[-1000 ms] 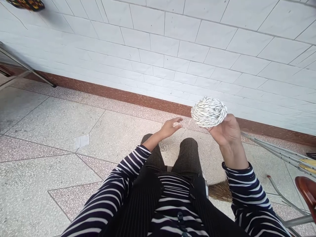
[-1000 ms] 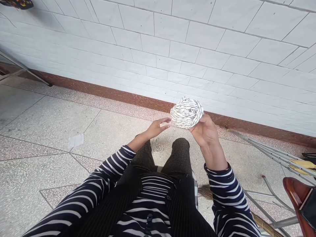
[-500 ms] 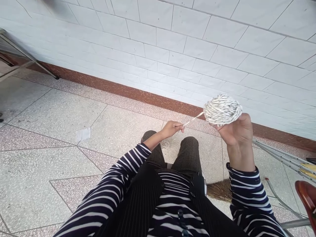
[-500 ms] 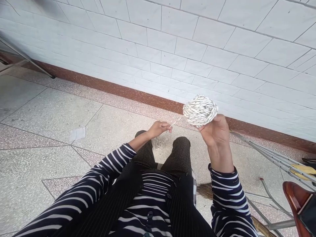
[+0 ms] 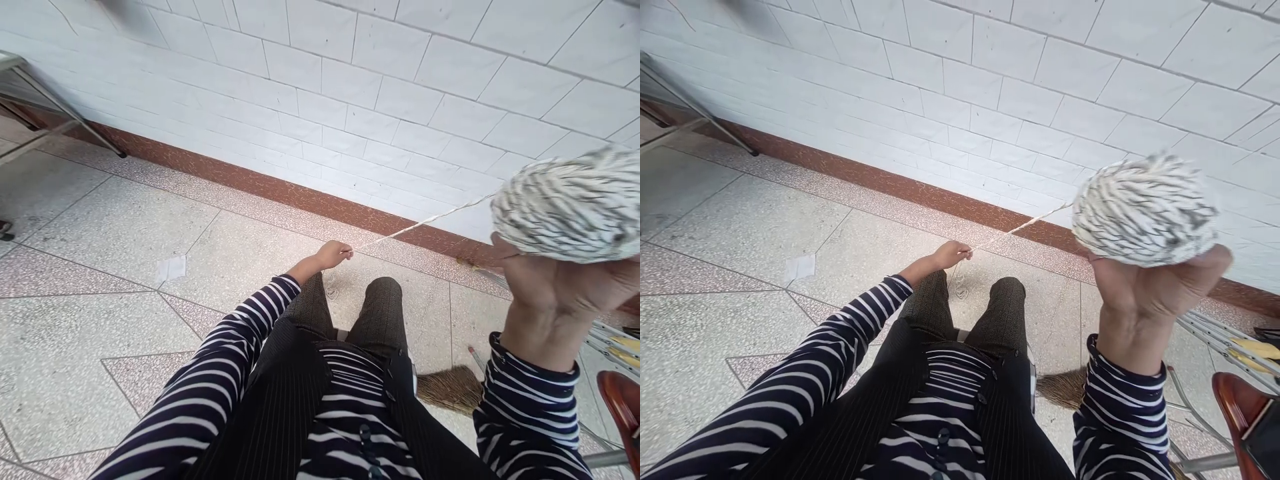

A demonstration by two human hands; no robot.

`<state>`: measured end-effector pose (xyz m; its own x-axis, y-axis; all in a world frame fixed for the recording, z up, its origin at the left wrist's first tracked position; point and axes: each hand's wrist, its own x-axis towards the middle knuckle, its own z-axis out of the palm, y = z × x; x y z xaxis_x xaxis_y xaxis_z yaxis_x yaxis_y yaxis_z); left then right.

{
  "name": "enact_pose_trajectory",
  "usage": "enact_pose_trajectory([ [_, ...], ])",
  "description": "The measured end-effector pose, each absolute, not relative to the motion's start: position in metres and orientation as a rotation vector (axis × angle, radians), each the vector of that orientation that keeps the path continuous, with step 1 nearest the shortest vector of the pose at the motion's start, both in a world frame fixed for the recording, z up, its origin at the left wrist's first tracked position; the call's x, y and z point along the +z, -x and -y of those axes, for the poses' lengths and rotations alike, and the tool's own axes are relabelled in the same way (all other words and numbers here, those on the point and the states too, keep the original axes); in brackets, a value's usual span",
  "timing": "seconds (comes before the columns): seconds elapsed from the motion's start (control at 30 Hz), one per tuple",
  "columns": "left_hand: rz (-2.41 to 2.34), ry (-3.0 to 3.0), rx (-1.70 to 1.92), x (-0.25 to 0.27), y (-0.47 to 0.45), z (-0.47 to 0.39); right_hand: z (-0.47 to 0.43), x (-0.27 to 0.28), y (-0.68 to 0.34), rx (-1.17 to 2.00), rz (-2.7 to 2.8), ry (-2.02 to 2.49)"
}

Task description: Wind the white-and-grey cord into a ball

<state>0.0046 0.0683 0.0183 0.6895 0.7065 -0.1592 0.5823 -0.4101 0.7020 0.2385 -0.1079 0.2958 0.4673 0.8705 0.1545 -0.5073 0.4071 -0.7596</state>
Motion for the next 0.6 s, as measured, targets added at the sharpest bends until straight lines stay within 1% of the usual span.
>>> enact_pose_trajectory([
  [0.1,-1.093,-2.148,0.246,0.029,-0.013,-0.077,0.118,0.308,-0.235,0.872,0.689,0.75],
  [0.17,-1.112,-2.125,0.312,0.04,-0.022,-0.077,0.117,0.302,-0.23,0.897,0.726,0.752],
  [0.27,-0.925,-2.034,0.52,0.064,-0.038,-0.062,0.101,0.27,-0.222,1.106,0.778,0.769],
  [0.33,-0.739,-1.901,0.704,0.083,-0.047,-0.048,0.087,0.241,-0.216,1.273,0.77,0.874],
  [0.4,-0.58,-1.73,0.824,0.099,-0.055,-0.036,0.075,0.212,-0.213,1.356,0.698,0.971],
  [0.5,-0.464,-1.517,0.863,0.111,-0.061,-0.026,0.067,0.186,-0.215,1.386,0.583,1.032],
  [0.6,-0.467,-1.419,0.806,0.108,-0.064,-0.024,0.07,0.179,-0.222,1.422,0.577,1.04],
])
